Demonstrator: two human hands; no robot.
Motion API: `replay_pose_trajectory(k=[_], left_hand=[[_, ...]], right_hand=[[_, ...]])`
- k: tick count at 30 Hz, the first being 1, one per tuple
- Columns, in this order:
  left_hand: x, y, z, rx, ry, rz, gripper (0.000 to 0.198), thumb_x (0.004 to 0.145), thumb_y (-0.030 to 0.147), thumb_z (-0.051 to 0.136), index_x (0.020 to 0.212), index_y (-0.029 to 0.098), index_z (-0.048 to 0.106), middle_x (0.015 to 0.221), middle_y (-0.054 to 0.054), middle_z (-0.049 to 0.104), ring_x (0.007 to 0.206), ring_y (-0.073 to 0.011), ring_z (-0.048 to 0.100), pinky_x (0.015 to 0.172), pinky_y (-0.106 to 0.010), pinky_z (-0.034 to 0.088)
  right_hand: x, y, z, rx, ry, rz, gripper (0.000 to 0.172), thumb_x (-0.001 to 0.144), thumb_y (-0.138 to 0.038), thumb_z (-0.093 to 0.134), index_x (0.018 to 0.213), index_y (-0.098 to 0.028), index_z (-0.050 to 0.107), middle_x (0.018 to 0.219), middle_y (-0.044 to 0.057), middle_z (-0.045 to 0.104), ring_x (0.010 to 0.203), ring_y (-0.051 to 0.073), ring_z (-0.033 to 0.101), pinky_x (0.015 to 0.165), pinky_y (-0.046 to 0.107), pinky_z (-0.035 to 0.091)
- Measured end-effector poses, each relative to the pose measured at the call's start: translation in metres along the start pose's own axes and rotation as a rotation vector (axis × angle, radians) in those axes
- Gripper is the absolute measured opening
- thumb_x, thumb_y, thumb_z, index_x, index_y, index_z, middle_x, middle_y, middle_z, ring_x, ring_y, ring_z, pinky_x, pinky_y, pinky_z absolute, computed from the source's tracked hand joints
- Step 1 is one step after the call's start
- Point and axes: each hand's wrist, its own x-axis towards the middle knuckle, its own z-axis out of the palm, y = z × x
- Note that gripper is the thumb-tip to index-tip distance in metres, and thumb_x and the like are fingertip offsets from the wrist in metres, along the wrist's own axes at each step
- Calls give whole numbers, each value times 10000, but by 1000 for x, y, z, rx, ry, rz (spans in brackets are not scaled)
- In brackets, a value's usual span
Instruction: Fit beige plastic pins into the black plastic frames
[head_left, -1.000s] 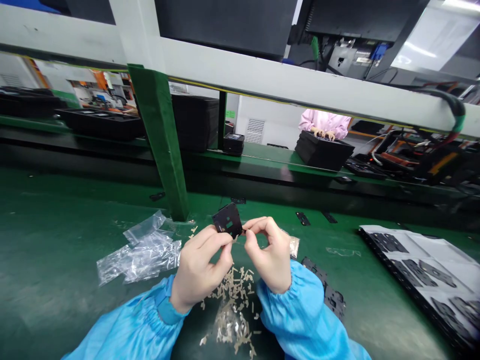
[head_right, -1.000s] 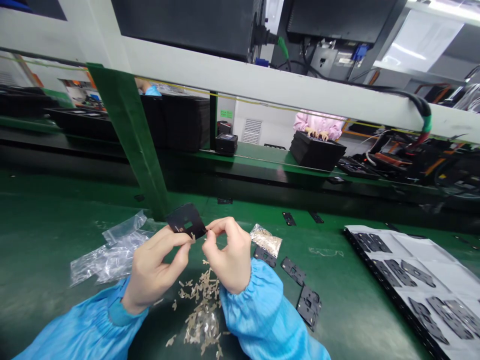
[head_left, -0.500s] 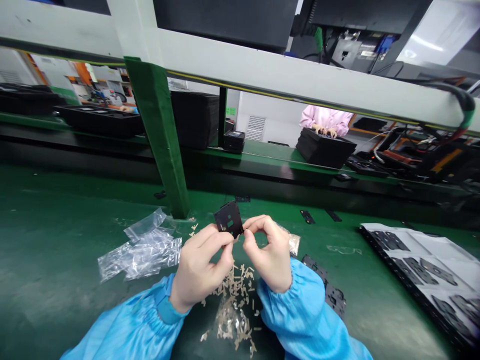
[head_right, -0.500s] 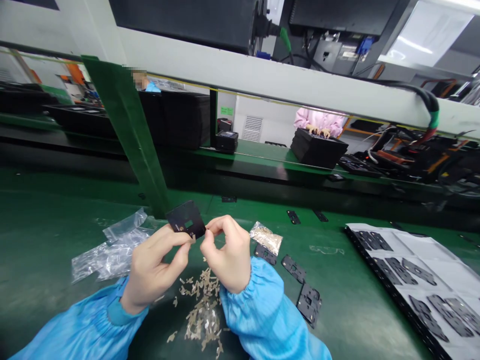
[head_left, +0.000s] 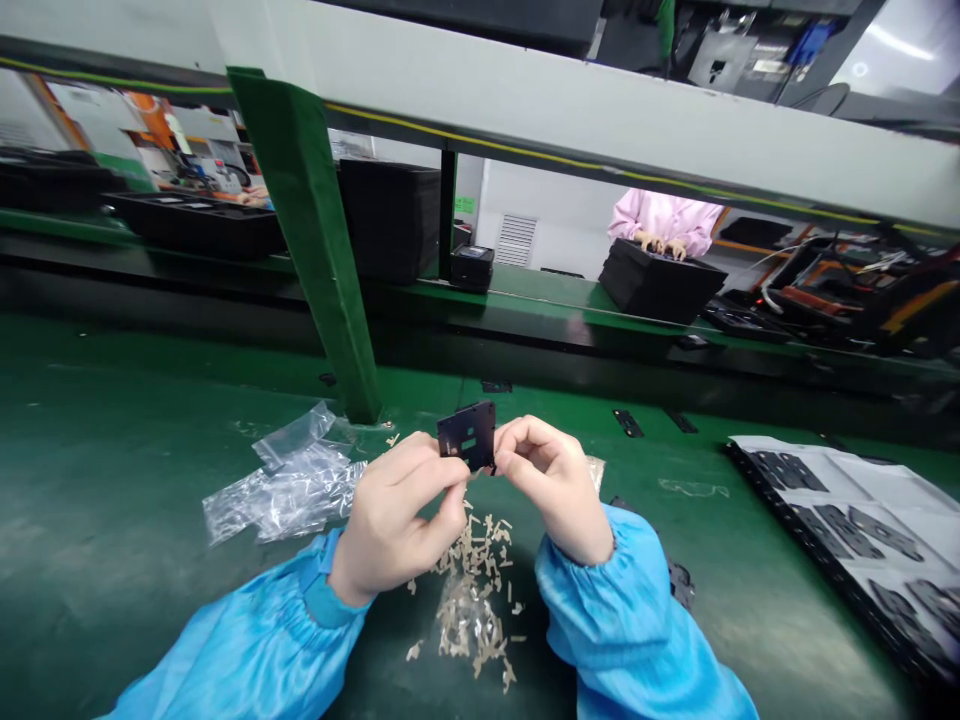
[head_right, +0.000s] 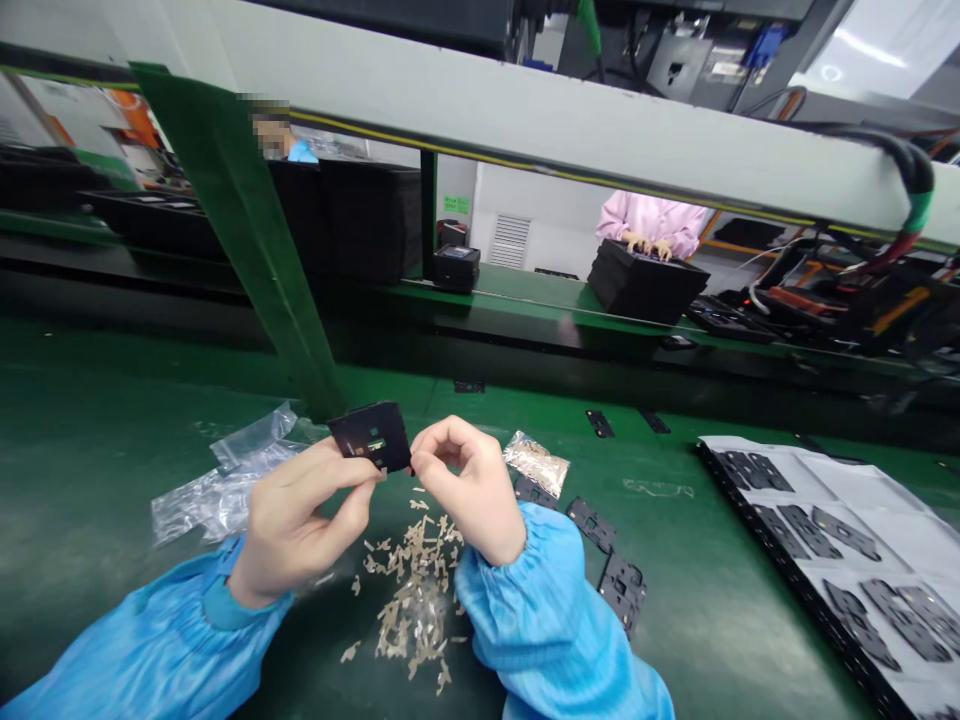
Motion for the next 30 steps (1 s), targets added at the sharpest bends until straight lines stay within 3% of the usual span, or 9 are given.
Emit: replay_pose_trajectory(k=[7, 18, 30], left_hand=[[2, 0, -2, -3, -14, 5, 156, 757, 52, 496, 688, 169, 573, 582, -2, 548, 539, -110, 479, 496, -224, 408], [2, -1, -6, -180, -76, -126, 147, 755, 39, 483, 693, 157, 544, 623, 7, 514, 557, -87, 478, 504, -205, 377], [3, -1, -9, -279, -109, -203, 159, 763, 54, 468, 675, 169, 534, 617, 18, 531, 566, -92, 499, 527, -217, 389]], right_hand=[[0, 2, -1, 51, -20, 22, 99, 722, -164, 575, 643, -169, 516, 672, -16, 542, 625, 104, 497, 588, 235, 402], [-5, -6, 6, -111, 69, -68, 105, 710, -127, 540, 629, -178, 497, 649, -10, 553, 615, 113, 521, 576, 235, 419], [-6, -10, 2, -67, -1, -14, 82, 703, -131, 537, 642, -174, 503, 653, -6, 545, 617, 112, 526, 586, 240, 434]])
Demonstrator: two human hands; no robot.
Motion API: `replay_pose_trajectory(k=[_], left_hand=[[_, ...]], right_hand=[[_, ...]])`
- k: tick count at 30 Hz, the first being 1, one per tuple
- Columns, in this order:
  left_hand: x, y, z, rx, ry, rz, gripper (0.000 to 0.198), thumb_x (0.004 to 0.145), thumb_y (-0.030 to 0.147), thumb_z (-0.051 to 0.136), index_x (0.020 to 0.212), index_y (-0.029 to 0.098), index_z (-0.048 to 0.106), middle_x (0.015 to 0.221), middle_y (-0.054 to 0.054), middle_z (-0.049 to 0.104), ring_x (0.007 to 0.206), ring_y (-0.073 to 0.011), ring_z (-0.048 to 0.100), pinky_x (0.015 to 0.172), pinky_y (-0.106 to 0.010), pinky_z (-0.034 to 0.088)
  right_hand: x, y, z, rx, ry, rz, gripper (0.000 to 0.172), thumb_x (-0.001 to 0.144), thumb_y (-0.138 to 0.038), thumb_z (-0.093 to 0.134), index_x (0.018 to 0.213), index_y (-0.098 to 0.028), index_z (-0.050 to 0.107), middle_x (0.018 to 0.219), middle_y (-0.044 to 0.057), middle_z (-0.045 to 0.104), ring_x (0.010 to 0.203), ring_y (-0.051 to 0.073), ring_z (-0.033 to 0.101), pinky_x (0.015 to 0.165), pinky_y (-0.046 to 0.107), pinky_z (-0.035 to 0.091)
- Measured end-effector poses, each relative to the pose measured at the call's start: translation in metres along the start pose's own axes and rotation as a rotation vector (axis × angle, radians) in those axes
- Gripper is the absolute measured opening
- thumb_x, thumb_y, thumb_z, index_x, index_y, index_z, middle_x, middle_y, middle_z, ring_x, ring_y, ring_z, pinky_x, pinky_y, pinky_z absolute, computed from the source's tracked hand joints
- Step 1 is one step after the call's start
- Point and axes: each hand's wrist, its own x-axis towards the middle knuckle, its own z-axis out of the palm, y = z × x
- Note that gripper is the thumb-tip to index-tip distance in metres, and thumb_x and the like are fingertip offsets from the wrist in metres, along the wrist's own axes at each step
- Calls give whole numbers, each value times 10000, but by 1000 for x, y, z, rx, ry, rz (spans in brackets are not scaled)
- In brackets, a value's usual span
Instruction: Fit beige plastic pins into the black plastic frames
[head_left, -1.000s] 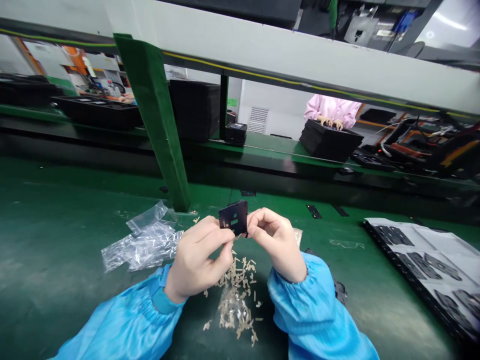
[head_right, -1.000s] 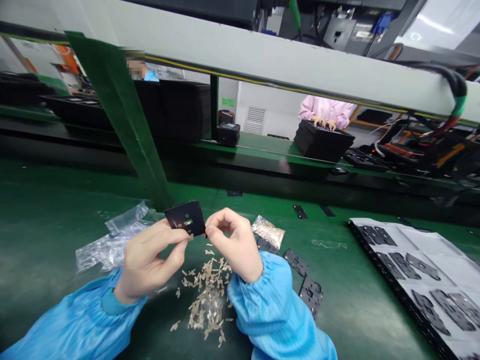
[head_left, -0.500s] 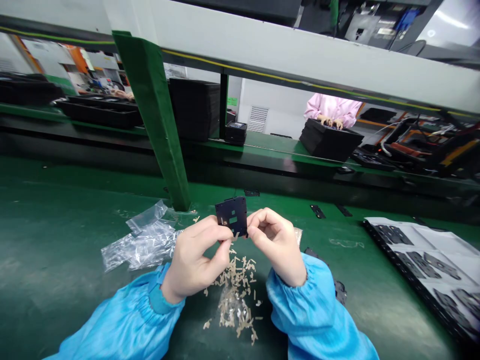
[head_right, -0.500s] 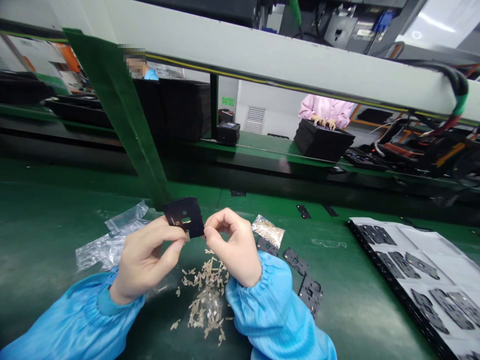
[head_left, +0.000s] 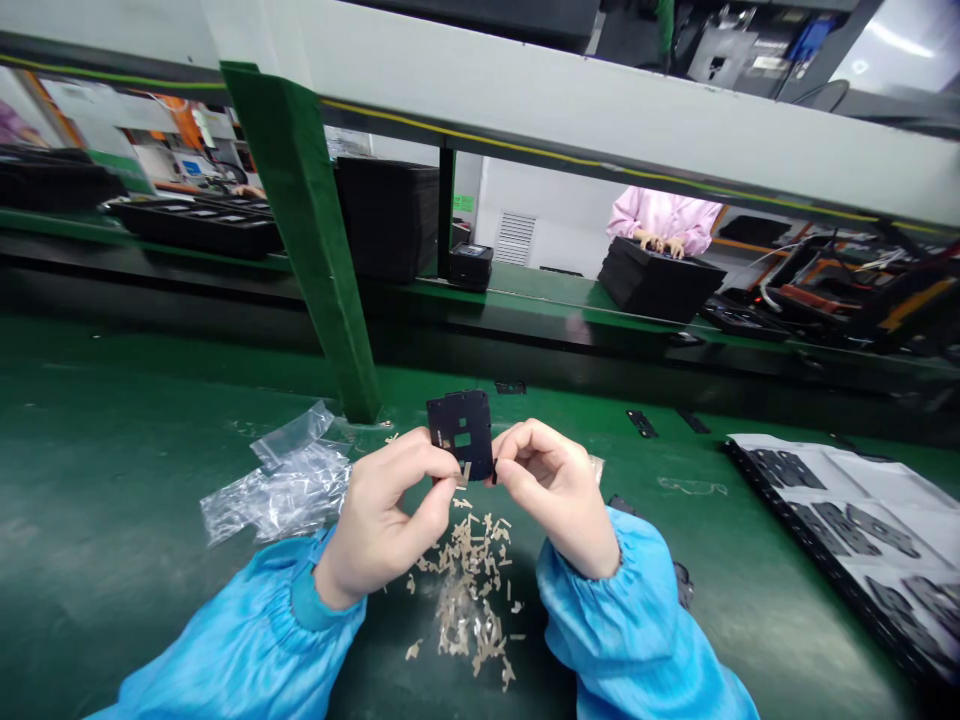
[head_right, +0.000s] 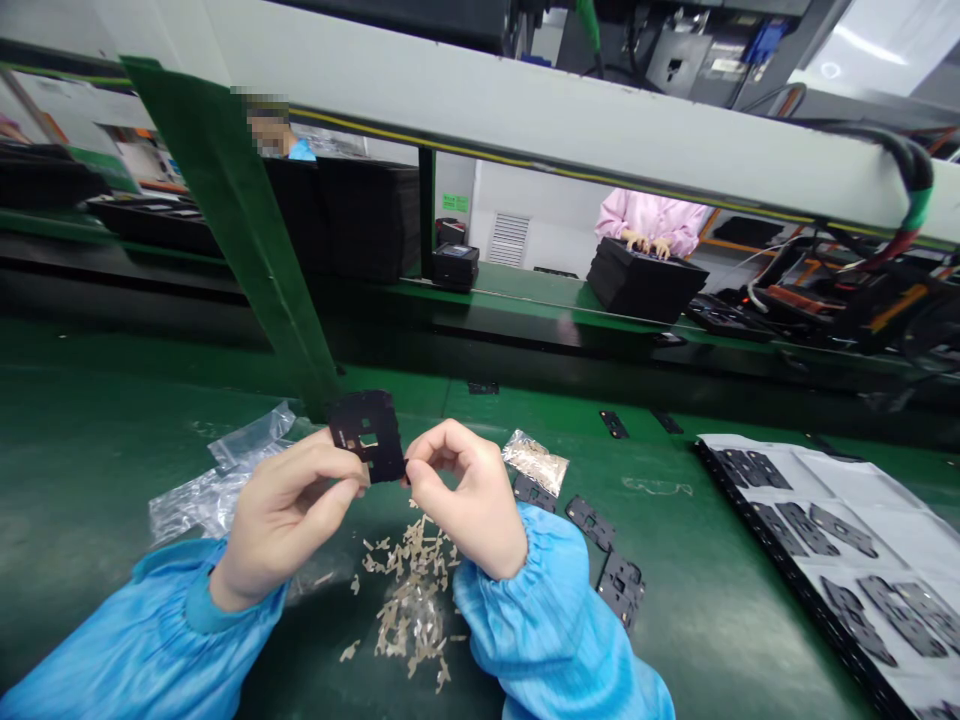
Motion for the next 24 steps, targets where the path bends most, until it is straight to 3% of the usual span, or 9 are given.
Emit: replay_pose_trajectory(k=[12, 24], left_hand=[[1, -1, -1, -45, 7, 15, 167, 735, 52, 475, 657, 183, 542, 602, 12, 557, 550, -109, 511, 508, -230, 404], [-8, -18, 3, -378, 1, 16, 171, 778, 90, 467, 694, 209, 557, 655, -1, 568, 617, -136, 529, 562, -265, 409]], right_hand=[[0, -3, 4, 18, 22, 34, 105, 675, -137, 540, 608, -185, 474, 614, -15, 540, 566, 110, 530, 539, 237, 429], [-9, -12, 10, 32, -1, -48, 107, 704, -160, 527, 624, -187, 460, 640, -11, 497, 579, 107, 474, 534, 234, 397]])
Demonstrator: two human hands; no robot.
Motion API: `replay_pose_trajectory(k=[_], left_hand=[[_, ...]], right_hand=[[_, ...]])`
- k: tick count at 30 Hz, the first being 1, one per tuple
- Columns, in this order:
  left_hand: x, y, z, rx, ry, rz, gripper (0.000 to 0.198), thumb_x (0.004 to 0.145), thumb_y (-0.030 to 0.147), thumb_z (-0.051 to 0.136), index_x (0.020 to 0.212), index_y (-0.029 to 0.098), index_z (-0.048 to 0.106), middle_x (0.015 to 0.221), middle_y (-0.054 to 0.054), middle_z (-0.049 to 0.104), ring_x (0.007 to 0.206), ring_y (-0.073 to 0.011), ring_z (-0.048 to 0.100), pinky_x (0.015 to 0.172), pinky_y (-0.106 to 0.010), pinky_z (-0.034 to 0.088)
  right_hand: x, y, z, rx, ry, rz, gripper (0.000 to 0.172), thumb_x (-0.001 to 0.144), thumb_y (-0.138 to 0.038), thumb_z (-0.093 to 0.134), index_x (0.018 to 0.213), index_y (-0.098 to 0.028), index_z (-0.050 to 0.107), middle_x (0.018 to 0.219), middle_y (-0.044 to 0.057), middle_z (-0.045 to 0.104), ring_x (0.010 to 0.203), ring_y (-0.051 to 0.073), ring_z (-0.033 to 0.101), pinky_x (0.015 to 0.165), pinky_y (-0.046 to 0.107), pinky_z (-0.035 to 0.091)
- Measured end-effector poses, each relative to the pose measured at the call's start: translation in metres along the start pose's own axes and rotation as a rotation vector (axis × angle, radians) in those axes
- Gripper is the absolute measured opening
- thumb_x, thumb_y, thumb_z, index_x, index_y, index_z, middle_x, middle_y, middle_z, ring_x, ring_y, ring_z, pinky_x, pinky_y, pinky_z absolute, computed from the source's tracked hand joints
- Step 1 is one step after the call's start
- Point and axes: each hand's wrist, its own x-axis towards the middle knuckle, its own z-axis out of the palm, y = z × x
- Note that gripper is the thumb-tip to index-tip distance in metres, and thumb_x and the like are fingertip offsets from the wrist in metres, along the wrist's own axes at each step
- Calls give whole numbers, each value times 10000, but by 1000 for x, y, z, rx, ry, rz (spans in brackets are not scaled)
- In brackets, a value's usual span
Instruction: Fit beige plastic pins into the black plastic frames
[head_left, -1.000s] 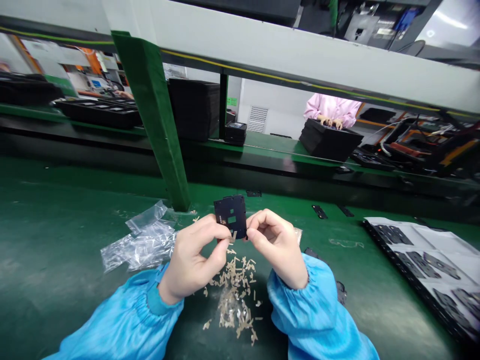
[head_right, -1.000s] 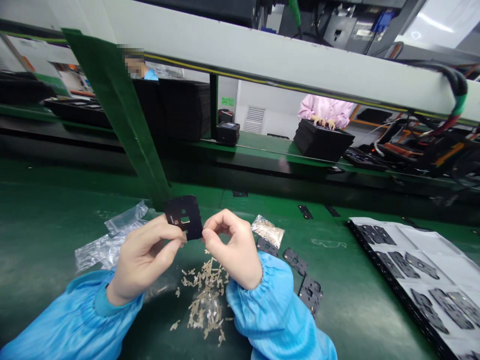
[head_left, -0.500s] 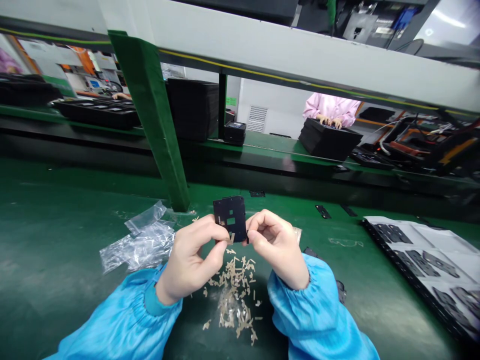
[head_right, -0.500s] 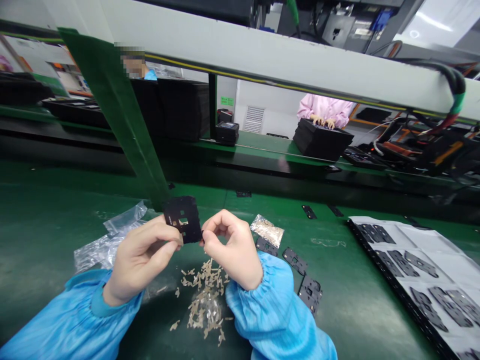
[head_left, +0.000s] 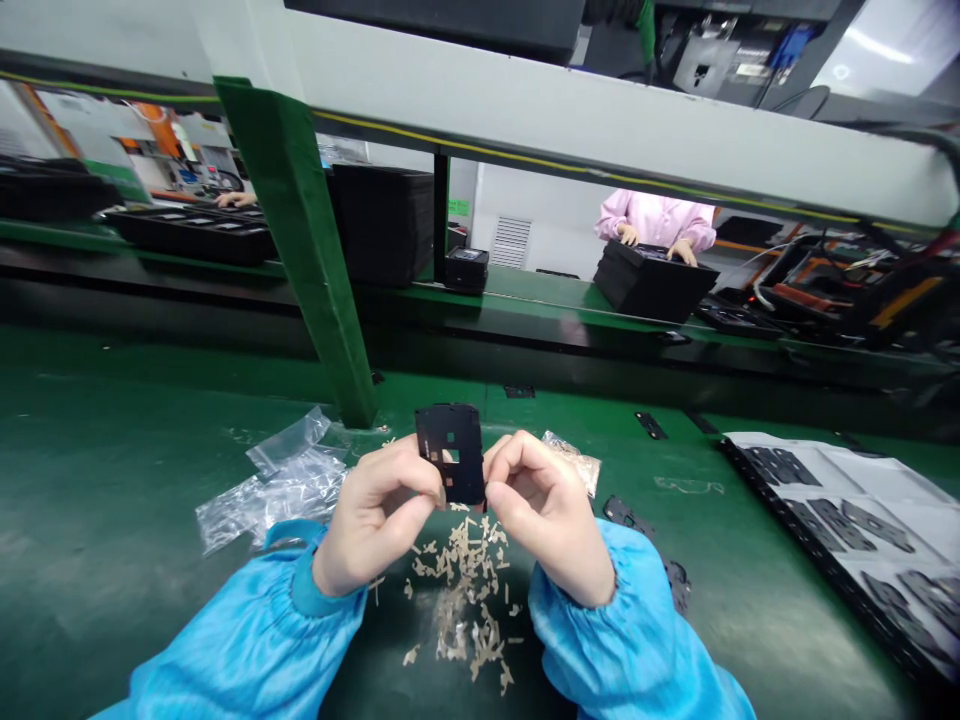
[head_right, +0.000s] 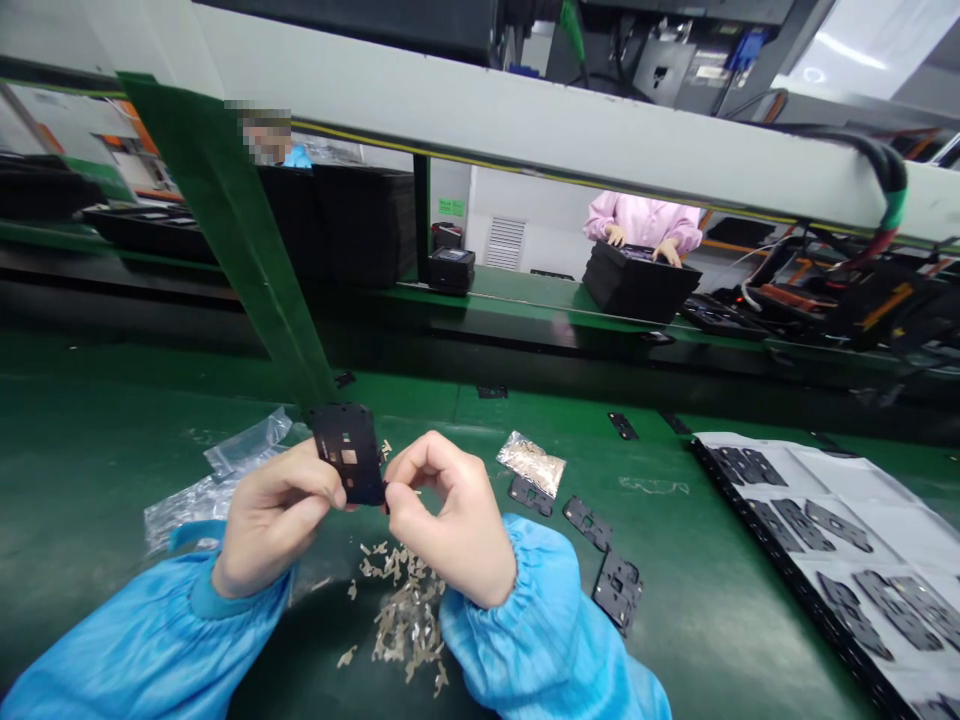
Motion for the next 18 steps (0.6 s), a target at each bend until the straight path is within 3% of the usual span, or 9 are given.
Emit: replay_pose_trajectory(k=[6, 11, 18], left_hand=[[-2, -7, 3, -228, 5, -68, 172, 832, 260, 504, 677, 217, 563, 632, -16, 570, 617, -165, 550, 588, -315, 433], [1, -5, 7, -420, 4, -151, 169, 821, 289, 536, 670, 224, 574, 599, -3, 549, 602, -160, 536, 575, -310, 436], [5, 5, 14, -586, 80, -345, 211, 726, 317, 608, 578, 175, 557, 553, 0, 505, 472, -114, 479, 452, -249, 392]], right_hand=[[-3, 5, 0, 134, -92, 12, 126, 730, -198, 565, 711, -197, 441, 685, -11, 495, 607, 108, 453, 550, 227, 384], [-3, 10, -2, 222, -212, 39, 184, 826, -312, 522, 698, -190, 472, 668, -4, 494, 625, 121, 456, 589, 249, 384], [-2, 14, -4, 35, -255, -127, 232, 879, -364, 440, 714, -204, 406, 744, 18, 459, 689, 141, 430, 648, 286, 391]])
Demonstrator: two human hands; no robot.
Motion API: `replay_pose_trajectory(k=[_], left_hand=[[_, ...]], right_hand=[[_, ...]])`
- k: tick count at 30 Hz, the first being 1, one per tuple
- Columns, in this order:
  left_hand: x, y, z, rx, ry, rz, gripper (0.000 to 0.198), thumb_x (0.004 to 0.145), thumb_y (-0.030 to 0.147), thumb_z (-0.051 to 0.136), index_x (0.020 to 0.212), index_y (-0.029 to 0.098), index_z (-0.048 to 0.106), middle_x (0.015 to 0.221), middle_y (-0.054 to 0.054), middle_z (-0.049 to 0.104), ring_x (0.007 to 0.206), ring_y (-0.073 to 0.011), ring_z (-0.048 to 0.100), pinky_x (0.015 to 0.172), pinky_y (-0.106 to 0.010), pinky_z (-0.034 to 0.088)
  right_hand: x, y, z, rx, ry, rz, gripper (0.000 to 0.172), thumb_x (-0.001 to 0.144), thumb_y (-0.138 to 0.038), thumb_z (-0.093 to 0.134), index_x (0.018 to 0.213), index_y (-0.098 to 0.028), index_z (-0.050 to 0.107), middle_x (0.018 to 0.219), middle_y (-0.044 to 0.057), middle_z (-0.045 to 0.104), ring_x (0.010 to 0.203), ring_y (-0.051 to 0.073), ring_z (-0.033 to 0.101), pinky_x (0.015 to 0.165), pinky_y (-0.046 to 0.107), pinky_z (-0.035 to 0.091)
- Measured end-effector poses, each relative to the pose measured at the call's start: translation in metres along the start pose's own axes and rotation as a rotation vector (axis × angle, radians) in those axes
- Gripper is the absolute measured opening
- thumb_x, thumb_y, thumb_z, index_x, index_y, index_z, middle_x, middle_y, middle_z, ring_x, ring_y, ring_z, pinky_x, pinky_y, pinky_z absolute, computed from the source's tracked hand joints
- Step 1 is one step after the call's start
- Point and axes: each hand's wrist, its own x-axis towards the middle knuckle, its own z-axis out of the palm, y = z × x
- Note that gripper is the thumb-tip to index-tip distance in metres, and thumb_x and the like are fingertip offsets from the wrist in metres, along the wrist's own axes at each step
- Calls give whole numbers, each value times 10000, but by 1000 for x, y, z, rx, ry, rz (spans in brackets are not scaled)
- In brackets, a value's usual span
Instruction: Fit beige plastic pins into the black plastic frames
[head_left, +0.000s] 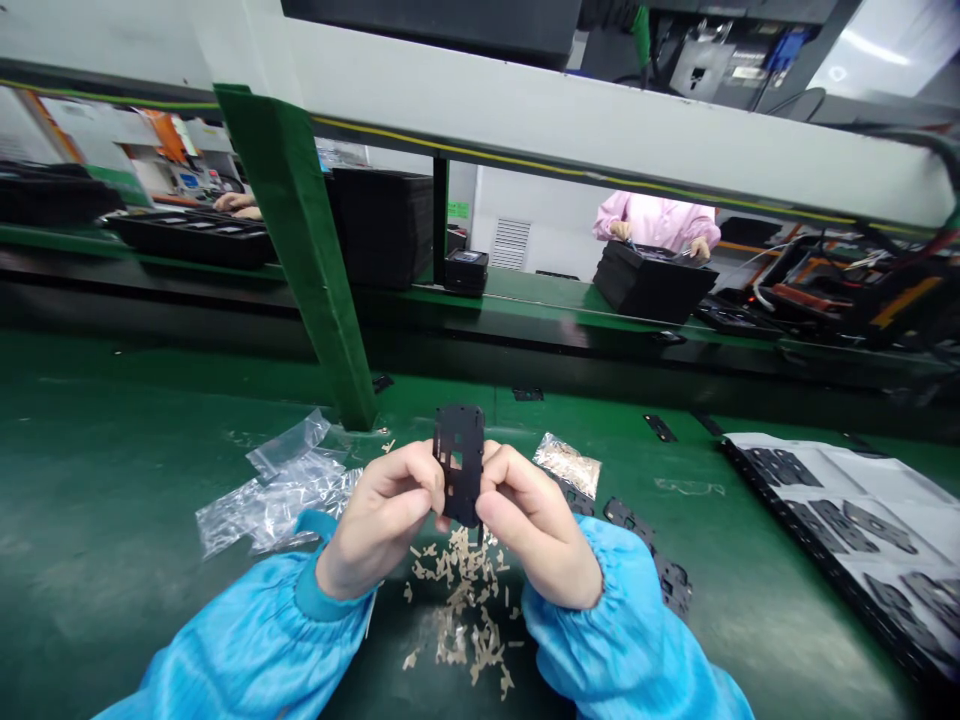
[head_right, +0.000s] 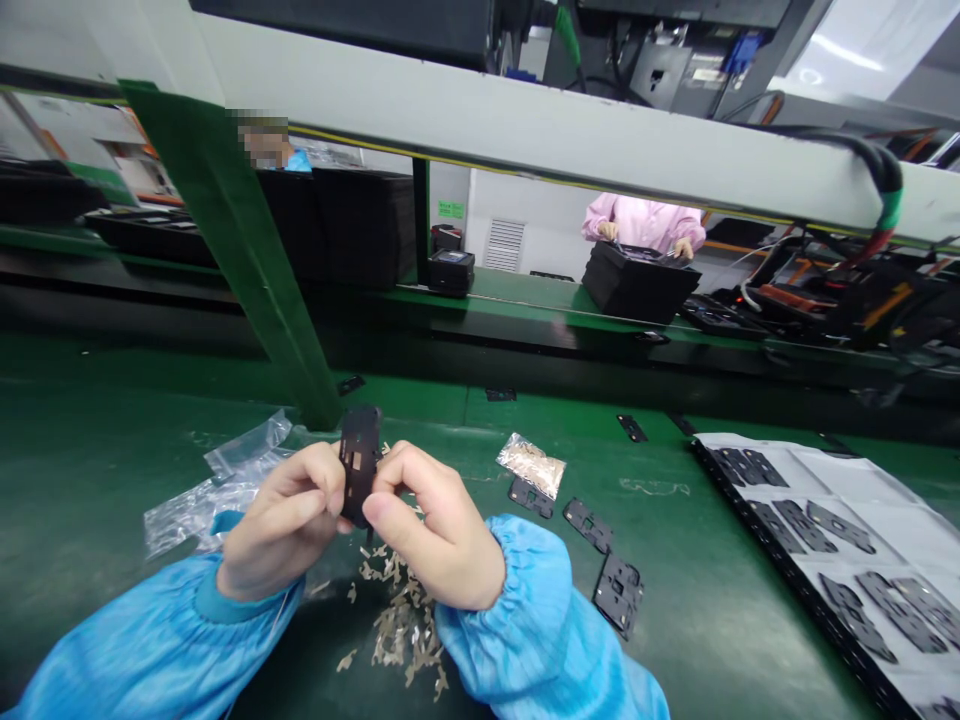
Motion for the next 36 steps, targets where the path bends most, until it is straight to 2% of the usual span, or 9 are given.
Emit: replay_pose_trajectory(k=[8, 17, 24, 29, 33, 36], left_hand=[[-6, 6, 10, -206, 106, -278, 202, 655, 297, 631, 566, 156, 518, 557, 26, 466, 448, -85, 483, 435, -206, 384], [-9, 6, 17, -384, 129, -346, 122, 706, 225, 628, 622, 153, 576, 556, 28, 521, 511, -56, 516, 524, -146, 419], [-10, 7, 21, -435, 171, -402, 115, 727, 211, 609, 632, 156, 573, 582, 33, 504, 523, -55, 508, 529, -148, 430], [-11, 8, 22, -366, 188, -357, 125, 721, 211, 601, 615, 156, 565, 585, 33, 462, 515, -57, 450, 490, -153, 414], [-13, 10, 19, -271, 145, -258, 137, 714, 255, 611, 621, 164, 567, 590, 26, 469, 520, -73, 461, 479, -170, 404], [-15, 7, 13, -149, 99, -131, 133, 743, 271, 592, 647, 179, 580, 620, 23, 488, 524, -84, 478, 477, -190, 397]], right_hand=[[-2, 4, 1, -256, 62, -155, 238, 910, -390, 316, 757, -213, 358, 739, 24, 415, 668, 158, 419, 621, 313, 392], [0, 6, 3, -530, 170, -288, 224, 932, -346, 272, 792, -211, 383, 687, 14, 426, 640, 160, 429, 582, 309, 364], [3, 13, -1, -925, 293, -525, 231, 949, -355, 222, 869, -219, 391, 691, 35, 492, 605, 168, 426, 556, 316, 318], [6, 17, -2, -1066, 336, -628, 232, 903, -454, 358, 917, -225, 392, 704, 43, 529, 581, 169, 447, 538, 316, 327], [5, 17, 0, -910, 355, -602, 372, 795, -555, 517, 913, -227, 385, 702, 20, 506, 571, 153, 448, 522, 296, 336], [4, 11, 1, -738, 300, -594, 326, 850, -538, 405, 803, -215, 404, 652, 6, 463, 560, 144, 428, 515, 291, 325]])
